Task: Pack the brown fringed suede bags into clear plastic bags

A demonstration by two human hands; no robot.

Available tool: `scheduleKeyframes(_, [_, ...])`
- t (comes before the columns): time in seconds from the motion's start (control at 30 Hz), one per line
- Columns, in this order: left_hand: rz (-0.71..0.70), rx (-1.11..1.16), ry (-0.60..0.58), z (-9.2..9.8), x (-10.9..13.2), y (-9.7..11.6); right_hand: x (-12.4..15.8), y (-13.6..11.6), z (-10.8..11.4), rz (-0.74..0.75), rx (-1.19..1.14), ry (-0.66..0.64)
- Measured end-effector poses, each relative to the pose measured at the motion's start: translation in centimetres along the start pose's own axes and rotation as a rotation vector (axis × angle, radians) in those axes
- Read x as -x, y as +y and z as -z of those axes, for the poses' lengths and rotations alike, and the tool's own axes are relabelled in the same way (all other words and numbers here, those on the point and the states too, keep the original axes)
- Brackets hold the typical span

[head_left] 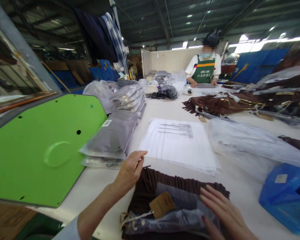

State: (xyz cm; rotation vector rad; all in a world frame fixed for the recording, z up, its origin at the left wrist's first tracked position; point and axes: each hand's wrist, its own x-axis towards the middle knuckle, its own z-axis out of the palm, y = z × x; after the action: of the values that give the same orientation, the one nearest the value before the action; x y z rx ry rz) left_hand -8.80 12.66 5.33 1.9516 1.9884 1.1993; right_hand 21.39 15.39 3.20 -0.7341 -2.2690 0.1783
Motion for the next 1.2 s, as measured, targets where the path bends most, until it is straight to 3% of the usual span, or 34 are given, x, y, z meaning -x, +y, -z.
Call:
scheduleKeyframes(0.1, [0.015, 0.003, -0.154, -2.2, -3.3, -1.7, -3.9, 2.1, 0.2, -0.324, -0.114, -0.013])
scheduleKeyframes(0.13, [0.005, 0.01, -0.201, -3.1, -4.4, -2.1, -5.4, 3.2, -0.2, -0.394, -0.15, -0.081])
scheduleKeyframes(0.23, [-0.033, 0.03, -0.299, -5.7, -6.7, -3.3, -9.2, 6.9, -2.6, -0.446, -0.2, -0.351])
scheduleKeyframes(0.4, [0.027, 0.012, -0.335, -7.9, -7.4, -4.8, -10.8, 11.1, -6.2, -0.49, -0.119, -0.493])
scheduleKeyframes(0.73, [0.089, -0.075, -0.34, -9.0, -8.2, -5.0, -10.8, 11.8, -7.3, -0.579, -0.127, -0.533])
scheduleKeyframes(1.0, [-0.048, -0.202, -0.413, -8.3, -7.5, -3.2, -12.3, 12.8, -7.9, -0.754, -0.283, -0.656])
scheduleKeyframes(1.2, [-0.068, -0.331, -0.431, -9.1, -8.6, -2.8, -12.9, 12.5, -6.8, -0.704, -0.304, -0.658])
